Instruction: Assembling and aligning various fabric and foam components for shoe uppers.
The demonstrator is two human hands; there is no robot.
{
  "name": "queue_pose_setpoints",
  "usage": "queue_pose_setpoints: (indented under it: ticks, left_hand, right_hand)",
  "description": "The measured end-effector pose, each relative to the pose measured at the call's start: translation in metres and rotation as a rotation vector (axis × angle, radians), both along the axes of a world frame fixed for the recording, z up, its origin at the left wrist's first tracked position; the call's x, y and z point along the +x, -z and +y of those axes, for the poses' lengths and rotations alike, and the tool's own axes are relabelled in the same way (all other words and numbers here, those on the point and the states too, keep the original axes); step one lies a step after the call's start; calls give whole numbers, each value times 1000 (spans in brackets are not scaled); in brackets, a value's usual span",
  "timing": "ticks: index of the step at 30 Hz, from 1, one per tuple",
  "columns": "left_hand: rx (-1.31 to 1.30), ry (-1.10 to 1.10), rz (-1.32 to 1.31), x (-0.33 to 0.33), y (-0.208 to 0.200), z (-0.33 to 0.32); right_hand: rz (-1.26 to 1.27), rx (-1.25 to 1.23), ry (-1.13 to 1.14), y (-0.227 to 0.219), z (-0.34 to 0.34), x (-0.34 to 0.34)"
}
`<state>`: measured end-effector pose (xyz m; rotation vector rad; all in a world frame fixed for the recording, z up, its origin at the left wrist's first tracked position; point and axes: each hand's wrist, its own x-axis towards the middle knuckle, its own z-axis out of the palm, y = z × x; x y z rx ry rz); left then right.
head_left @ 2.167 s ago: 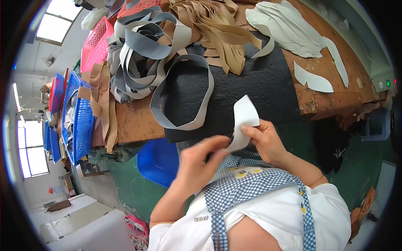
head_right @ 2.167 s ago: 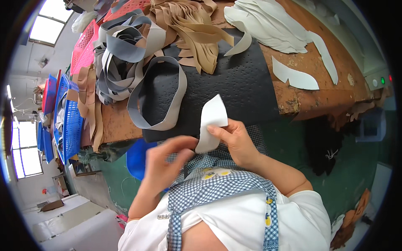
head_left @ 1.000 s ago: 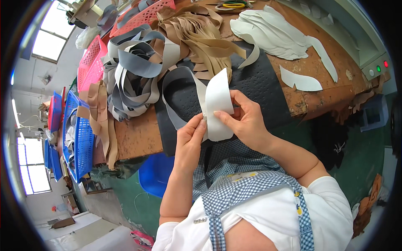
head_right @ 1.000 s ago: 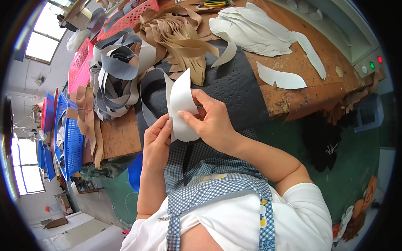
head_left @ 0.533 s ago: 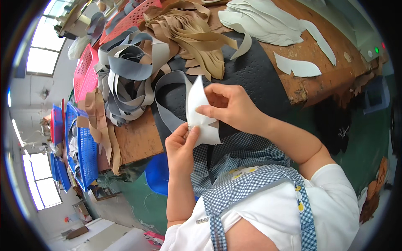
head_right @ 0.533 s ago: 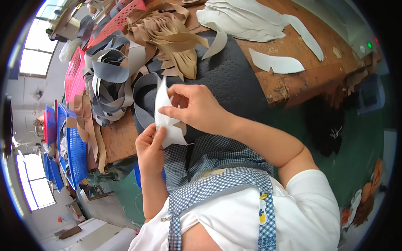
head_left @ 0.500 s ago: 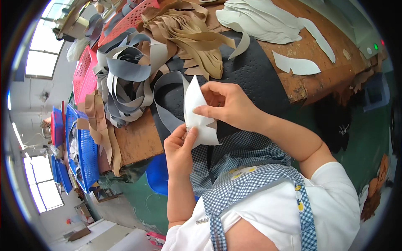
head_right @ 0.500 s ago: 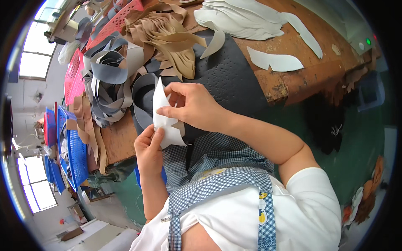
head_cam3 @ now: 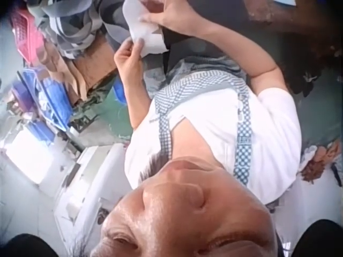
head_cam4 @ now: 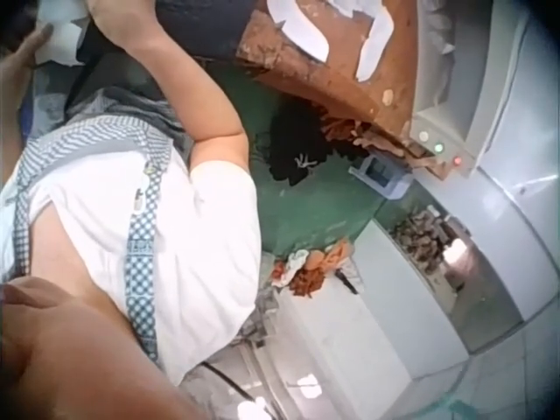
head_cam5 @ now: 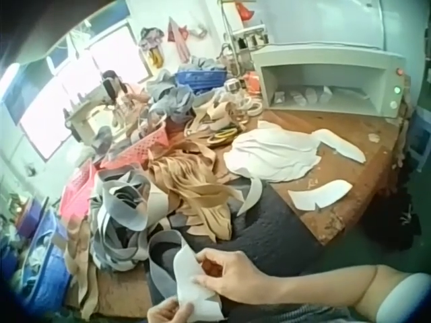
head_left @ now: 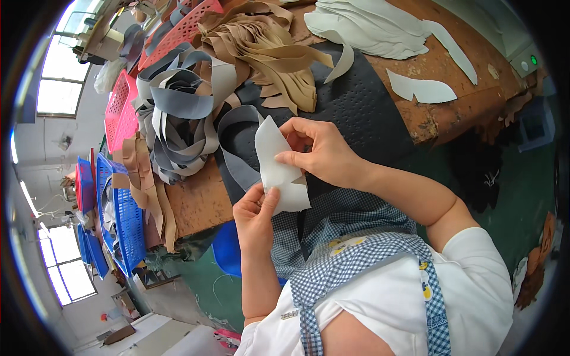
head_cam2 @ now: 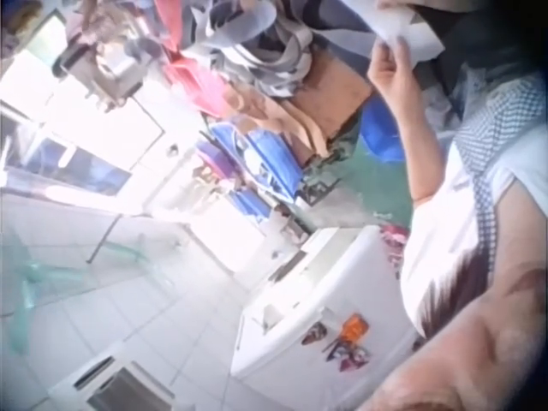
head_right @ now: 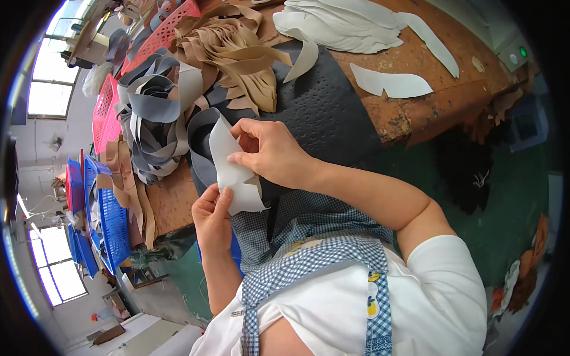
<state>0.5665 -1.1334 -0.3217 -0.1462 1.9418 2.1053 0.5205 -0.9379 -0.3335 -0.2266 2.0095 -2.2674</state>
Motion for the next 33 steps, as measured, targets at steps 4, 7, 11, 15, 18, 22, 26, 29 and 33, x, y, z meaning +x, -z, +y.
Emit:
queue_pose_setpoints:
  ticks: [4,7,11,15,18,22,26,29,33]
  left_hand:
    - [-15,3,15,3,3,-3]
    - [-20,-28,8,7,2,2]
    - [-66,-57,-60,5,-3,11]
    - [-94,-48,-62,6,-1,9]
    - [8,-35,-58,5,-1,6]
    - [51,-31,-57,7,-2,3]
    - [42,-54,-18,12,-3,5]
    - [64,-43,-16,13,-5,7]
    - [-15,-18,-31,14,-3,2]
  right_hand:
    - [21,53,19,7,-6,1]
    - [13,68,43,15,-12,8]
    - [-32,57,44,18,-16,17]
    - [-27,77,57,22,-20,16]
    - [-25,93,53,19,-18,13]
    - [-59,192,17,11,-16,13]
    - [-116,78,56,27,-18,14]
    - [-581,-458,-30,24,-21,8]
    - [-454,-432,-42,16,-10,-14]
